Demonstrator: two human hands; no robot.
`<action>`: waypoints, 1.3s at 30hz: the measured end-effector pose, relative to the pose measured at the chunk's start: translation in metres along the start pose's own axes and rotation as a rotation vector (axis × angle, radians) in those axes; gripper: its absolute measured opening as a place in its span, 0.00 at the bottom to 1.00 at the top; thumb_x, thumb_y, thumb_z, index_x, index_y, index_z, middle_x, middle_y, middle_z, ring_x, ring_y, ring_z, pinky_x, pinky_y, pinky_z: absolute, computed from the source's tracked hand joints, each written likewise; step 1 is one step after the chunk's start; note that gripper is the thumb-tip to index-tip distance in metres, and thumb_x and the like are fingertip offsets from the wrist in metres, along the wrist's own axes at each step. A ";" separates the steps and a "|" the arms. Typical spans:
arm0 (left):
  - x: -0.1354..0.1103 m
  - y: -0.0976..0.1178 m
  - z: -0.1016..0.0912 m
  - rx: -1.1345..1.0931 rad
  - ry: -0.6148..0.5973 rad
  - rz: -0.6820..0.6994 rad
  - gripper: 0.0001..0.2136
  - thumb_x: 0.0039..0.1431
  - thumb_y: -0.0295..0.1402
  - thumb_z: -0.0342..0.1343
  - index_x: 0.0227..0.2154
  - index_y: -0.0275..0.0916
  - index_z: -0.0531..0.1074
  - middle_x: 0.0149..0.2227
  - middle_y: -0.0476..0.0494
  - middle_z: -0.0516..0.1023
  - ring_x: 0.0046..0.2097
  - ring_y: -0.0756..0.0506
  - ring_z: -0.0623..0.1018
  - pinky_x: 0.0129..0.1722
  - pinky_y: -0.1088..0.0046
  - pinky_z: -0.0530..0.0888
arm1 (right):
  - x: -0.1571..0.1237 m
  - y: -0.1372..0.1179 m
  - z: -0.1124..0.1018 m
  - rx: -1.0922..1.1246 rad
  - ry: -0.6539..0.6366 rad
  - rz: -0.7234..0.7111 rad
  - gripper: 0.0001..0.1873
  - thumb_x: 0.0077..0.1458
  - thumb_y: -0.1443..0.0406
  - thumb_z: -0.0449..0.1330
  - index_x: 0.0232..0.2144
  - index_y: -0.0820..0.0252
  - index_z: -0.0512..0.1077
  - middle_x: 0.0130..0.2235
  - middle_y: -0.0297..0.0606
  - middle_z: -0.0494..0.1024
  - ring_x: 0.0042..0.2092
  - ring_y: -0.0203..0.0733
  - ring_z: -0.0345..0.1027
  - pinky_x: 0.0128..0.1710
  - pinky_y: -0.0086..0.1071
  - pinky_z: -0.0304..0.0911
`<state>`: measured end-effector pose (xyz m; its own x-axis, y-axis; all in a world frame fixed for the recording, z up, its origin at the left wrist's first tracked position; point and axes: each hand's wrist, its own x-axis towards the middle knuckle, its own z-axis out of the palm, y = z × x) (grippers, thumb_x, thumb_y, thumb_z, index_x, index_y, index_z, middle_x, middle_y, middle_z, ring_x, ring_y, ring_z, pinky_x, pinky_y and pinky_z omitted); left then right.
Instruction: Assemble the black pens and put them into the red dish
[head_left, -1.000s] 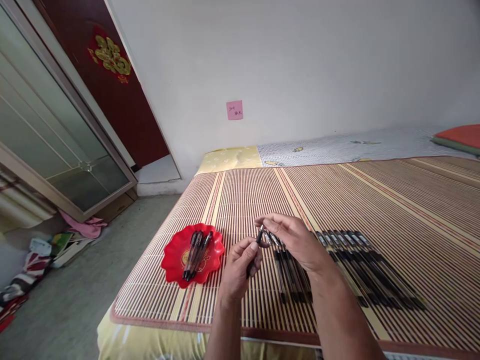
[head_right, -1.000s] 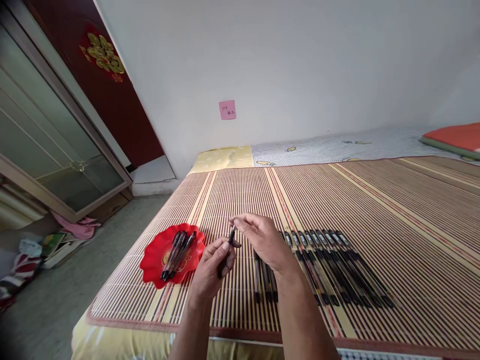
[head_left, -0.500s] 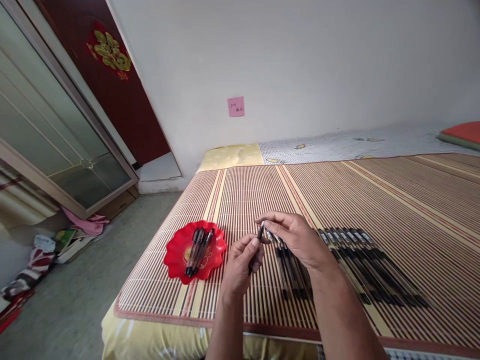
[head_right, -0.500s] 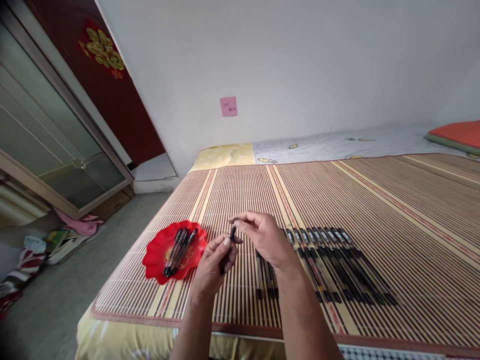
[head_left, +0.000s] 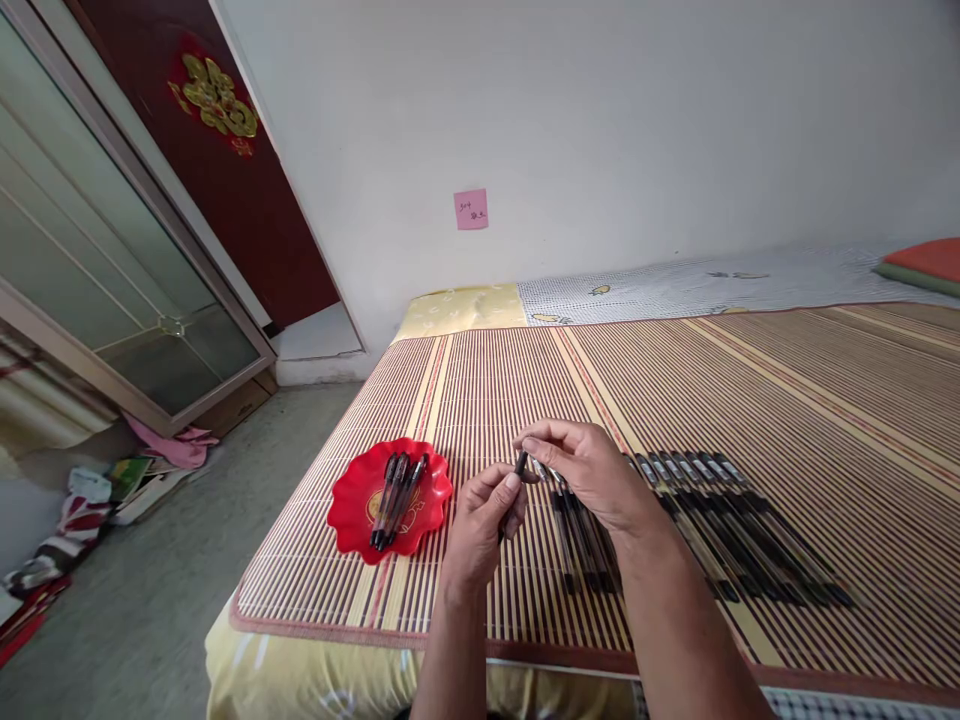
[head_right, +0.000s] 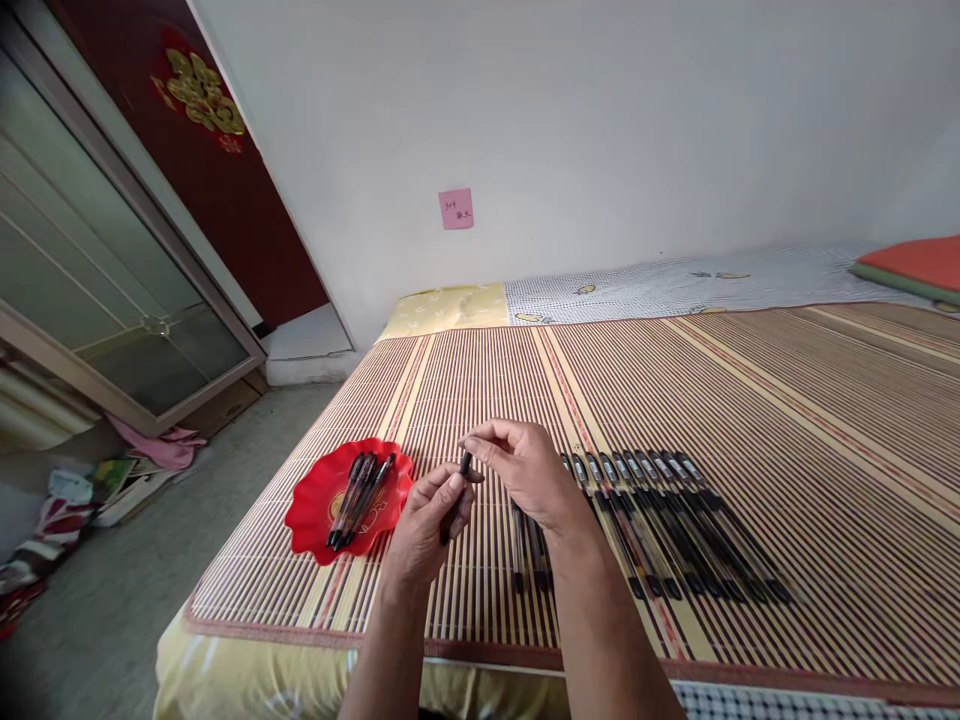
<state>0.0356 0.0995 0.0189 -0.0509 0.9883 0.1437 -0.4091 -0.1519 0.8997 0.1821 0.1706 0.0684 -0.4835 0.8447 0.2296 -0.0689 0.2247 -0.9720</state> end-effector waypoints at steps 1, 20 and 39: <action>0.000 0.000 0.000 -0.003 0.010 0.001 0.14 0.61 0.43 0.65 0.36 0.34 0.79 0.22 0.54 0.66 0.21 0.57 0.59 0.21 0.79 0.54 | 0.000 0.000 0.001 -0.008 0.009 -0.006 0.13 0.58 0.54 0.66 0.38 0.56 0.81 0.36 0.37 0.81 0.40 0.41 0.74 0.44 0.37 0.69; 0.007 0.003 -0.010 0.002 0.347 0.059 0.17 0.49 0.42 0.73 0.31 0.36 0.74 0.24 0.53 0.74 0.22 0.56 0.68 0.21 0.81 0.62 | 0.008 0.022 -0.002 -0.603 0.132 0.176 0.17 0.66 0.67 0.52 0.48 0.58 0.80 0.52 0.49 0.81 0.52 0.51 0.75 0.51 0.44 0.67; 0.007 0.004 -0.015 -0.002 0.297 0.046 0.18 0.52 0.46 0.71 0.33 0.35 0.77 0.24 0.52 0.73 0.23 0.56 0.66 0.23 0.81 0.61 | 0.013 0.047 0.028 -0.935 0.061 0.311 0.07 0.59 0.70 0.60 0.29 0.60 0.77 0.36 0.48 0.82 0.37 0.47 0.74 0.33 0.35 0.57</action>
<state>0.0197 0.1063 0.0173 -0.3332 0.9411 0.0571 -0.4023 -0.1967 0.8941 0.1481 0.1785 0.0238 -0.3154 0.9490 -0.0014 0.7837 0.2596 -0.5642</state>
